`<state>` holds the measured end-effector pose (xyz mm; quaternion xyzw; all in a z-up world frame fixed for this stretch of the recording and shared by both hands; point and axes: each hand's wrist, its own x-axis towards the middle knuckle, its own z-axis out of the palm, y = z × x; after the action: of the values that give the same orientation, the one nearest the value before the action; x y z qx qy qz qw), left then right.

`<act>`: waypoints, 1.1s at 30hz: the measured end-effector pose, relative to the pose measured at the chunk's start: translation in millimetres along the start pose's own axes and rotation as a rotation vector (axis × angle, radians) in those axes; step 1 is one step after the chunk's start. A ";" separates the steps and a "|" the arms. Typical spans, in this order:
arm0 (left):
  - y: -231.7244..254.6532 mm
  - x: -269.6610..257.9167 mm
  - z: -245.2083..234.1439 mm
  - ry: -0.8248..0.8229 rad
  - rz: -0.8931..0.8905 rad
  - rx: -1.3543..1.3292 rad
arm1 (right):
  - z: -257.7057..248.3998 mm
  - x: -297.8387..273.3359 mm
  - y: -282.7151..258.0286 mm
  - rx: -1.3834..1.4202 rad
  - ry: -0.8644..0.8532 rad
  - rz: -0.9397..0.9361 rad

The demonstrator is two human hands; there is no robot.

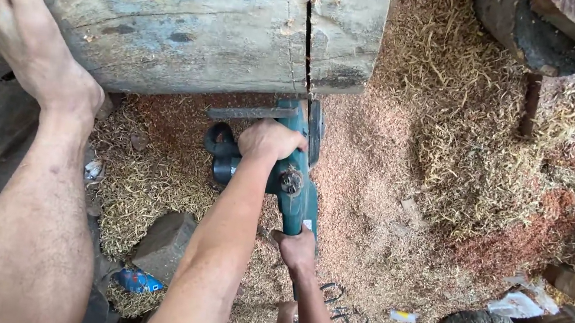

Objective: Cutting a round piece of wood from a log using an electric chainsaw.

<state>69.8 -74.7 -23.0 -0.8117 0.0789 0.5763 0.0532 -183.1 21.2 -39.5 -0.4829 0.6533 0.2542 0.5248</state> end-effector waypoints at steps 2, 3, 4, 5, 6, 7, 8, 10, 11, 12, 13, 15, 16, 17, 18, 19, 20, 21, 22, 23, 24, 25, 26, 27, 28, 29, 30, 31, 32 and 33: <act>-1.0 2.8 5.2 0.010 -0.005 0.019 | 5.5 10.8 8.9 -0.011 -0.005 -0.011; -1.1 5.7 2.5 0.015 -0.008 0.024 | 7.7 18.9 7.6 -0.005 -0.009 -0.013; -1.3 7.5 5.8 0.027 -0.001 0.052 | 10.8 22.5 12.2 -0.007 -0.012 -0.017; -0.1 9.6 10.6 0.038 0.006 0.079 | 12.5 27.2 18.0 -0.009 -0.015 -0.021; 1.9 14.4 9.8 0.038 0.015 0.103 | 14.1 35.0 15.4 0.015 -0.010 -0.013; 4.9 19.0 9.4 0.060 0.020 0.119 | 14.5 43.1 13.0 0.038 -0.003 -0.059; 6.0 23.3 7.7 0.082 0.020 0.136 | 16.8 49.4 10.1 0.061 0.001 -0.103; 1.6 32.8 9.8 0.115 0.011 0.162 | 15.6 53.5 -0.7 0.085 -0.018 -0.086; -0.4 36.8 11.4 0.149 -0.001 0.162 | 13.7 54.5 -5.0 0.085 -0.038 -0.081; 6.4 41.7 10.8 0.149 0.019 0.187 | 13.1 63.8 -6.6 0.112 -0.023 -0.072; 12.8 46.7 9.4 0.189 0.026 0.188 | 12.8 72.8 -8.7 0.094 -0.020 -0.083; 6.9 51.4 12.7 0.221 0.016 0.199 | 17.8 76.8 -4.7 0.078 -0.036 -0.081; 6.4 56.2 13.3 0.228 0.003 0.199 | 18.7 79.0 -5.5 0.055 -0.026 -0.098; 5.2 60.9 13.2 0.234 -0.009 0.200 | 20.3 80.9 -6.9 0.032 -0.016 -0.115; 7.0 62.7 16.1 0.232 -0.007 0.207 | 14.7 80.3 -9.3 0.038 -0.015 -0.111; 7.8 64.2 18.4 0.241 -0.020 0.190 | 9.9 78.9 -12.0 0.029 -0.032 -0.099; 6.2 64.6 19.1 0.252 -0.039 0.173 | 6.6 75.8 -15.6 0.017 -0.054 -0.088; 2.6 65.8 19.3 0.251 -0.042 0.179 | 8.3 73.6 -14.4 0.022 -0.058 -0.084; 2.8 68.3 19.6 0.254 -0.042 0.174 | 7.5 73.7 -14.0 0.017 -0.069 -0.079; 3.0 70.3 19.5 0.258 -0.041 0.168 | 6.6 73.3 -14.0 0.013 -0.080 -0.074; 5.0 68.1 19.3 0.257 -0.040 0.171 | 7.1 72.3 -11.6 0.015 -0.079 -0.072; 6.6 65.5 18.9 0.249 -0.052 0.163 | 7.9 70.7 -9.4 0.011 -0.079 -0.072; 7.3 63.0 17.8 0.242 -0.065 0.155 | 9.5 69.0 -7.6 0.005 -0.080 -0.073; 3.5 63.9 18.0 0.242 -0.064 0.156 | 9.8 65.4 -8.1 0.007 -0.079 -0.073; 4.0 65.6 19.4 0.239 -0.064 0.145 | 6.9 63.3 -8.7 0.007 -0.079 -0.068; 4.6 67.4 20.5 0.236 -0.064 0.134 | 4.0 61.1 -9.6 0.008 -0.079 -0.063; 6.7 66.9 19.2 0.239 -0.061 0.132 | 2.2 60.2 -10.9 0.008 -0.077 -0.067; 8.4 66.9 17.8 0.234 -0.060 0.135 | 1.0 59.6 -12.2 0.002 -0.084 -0.066; 6.8 65.9 17.0 0.227 -0.065 0.142 | 2.2 56.2 -12.2 -0.003 -0.098 -0.060; 6.0 65.4 16.6 0.227 -0.068 0.144 | 1.4 54.2 -13.3 -0.002 -0.102 -0.059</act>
<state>74.5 -82.0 -90.2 -0.8680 0.0980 0.4713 0.1217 -169.7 -2.7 -88.1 -0.4891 0.6109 0.2634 0.5641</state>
